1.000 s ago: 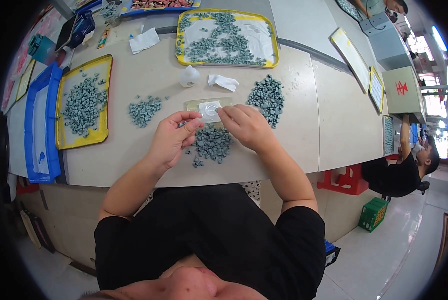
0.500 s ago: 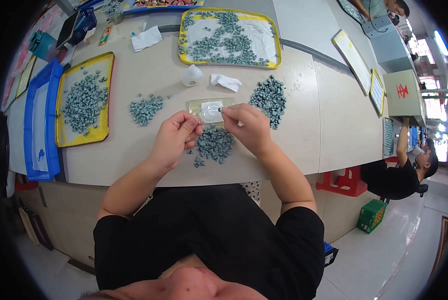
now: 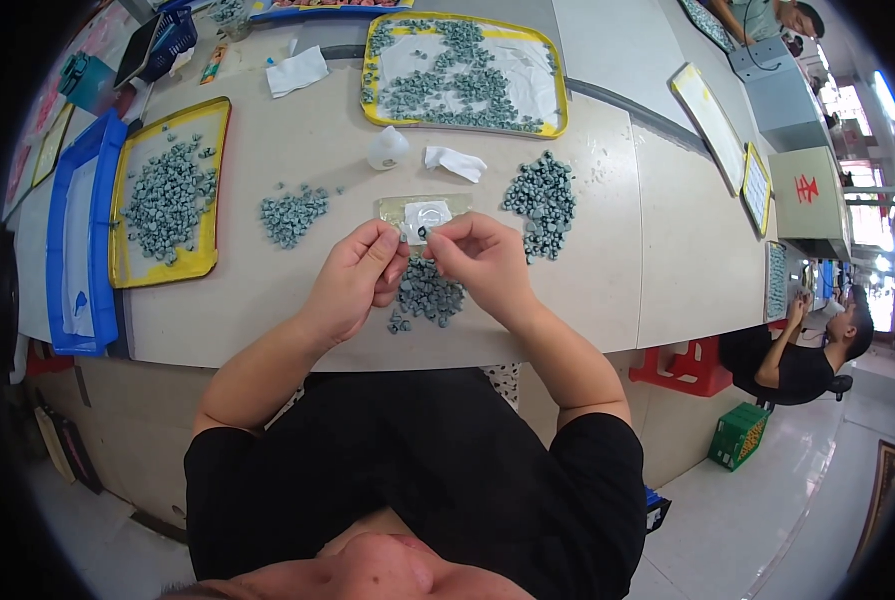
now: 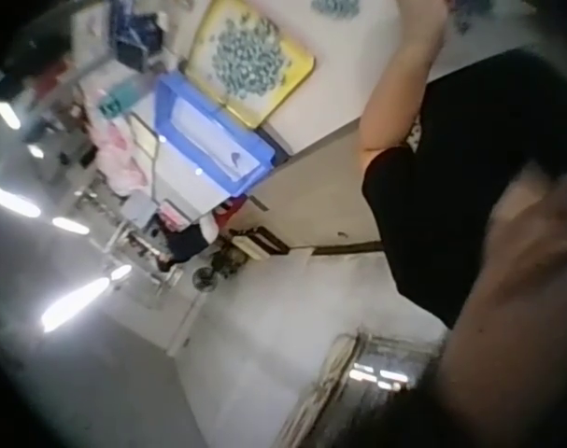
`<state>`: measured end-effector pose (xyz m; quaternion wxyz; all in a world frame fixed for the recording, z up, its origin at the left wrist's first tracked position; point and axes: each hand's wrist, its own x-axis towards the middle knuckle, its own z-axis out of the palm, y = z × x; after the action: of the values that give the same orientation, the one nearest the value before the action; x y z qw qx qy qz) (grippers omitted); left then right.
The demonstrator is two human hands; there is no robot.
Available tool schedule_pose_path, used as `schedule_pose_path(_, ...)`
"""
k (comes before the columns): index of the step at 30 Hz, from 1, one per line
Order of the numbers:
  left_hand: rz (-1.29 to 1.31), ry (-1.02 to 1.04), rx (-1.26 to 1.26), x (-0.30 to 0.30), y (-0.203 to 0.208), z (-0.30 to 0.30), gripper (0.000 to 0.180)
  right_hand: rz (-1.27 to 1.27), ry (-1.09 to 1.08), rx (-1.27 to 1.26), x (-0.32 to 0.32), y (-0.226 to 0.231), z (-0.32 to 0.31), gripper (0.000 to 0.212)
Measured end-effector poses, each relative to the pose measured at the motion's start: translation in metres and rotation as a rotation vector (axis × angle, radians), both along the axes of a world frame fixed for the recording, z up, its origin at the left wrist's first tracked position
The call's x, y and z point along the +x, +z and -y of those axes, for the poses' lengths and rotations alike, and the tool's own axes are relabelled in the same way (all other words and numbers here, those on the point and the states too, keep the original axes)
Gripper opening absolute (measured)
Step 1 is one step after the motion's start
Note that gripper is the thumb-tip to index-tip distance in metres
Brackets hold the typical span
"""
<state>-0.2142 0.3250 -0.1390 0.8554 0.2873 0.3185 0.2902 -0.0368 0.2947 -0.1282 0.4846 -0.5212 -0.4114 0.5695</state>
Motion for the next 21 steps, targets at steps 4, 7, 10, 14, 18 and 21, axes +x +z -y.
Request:
schedule_pose_path(4, 0.065, -0.015, -0.052, -0.0009, -0.0004, -0.0013, 0.02, 0.698, -0.011, 0.713, -0.0041, -0.0062, -0.004, 0.012)
schedule_pose_path(7, 0.058, -0.031, -0.067, 0.0, 0.0002, -0.0011, 0.02, 0.789, -0.012, 0.865, -0.0063, -0.0065, -0.005, 0.019)
schedule_pose_path(10, 0.05, -0.038, -0.063, -0.0007, -0.0003, -0.0014, 0.021, 0.865, 0.028, 0.938, -0.0055, -0.0075, -0.0071, 0.024)
schedule_pose_path(14, 0.071, -0.034, -0.059, -0.0015, -0.0018, -0.0013, 0.02, 0.896, 0.091, 0.994, -0.0045, -0.008, -0.0084, 0.029)
schedule_pose_path(18, 0.071, -0.036, -0.045, -0.0031, -0.004, -0.0006, 0.019, 0.938, 0.11, 1.054, -0.0064, -0.0081, -0.009, 0.027)
schedule_pose_path(21, 0.074, -0.025, -0.007, -0.0031, -0.0057, 0.0015, 0.019, 0.949, 0.098, 1.081, -0.0089, -0.0087, -0.0083, 0.027)
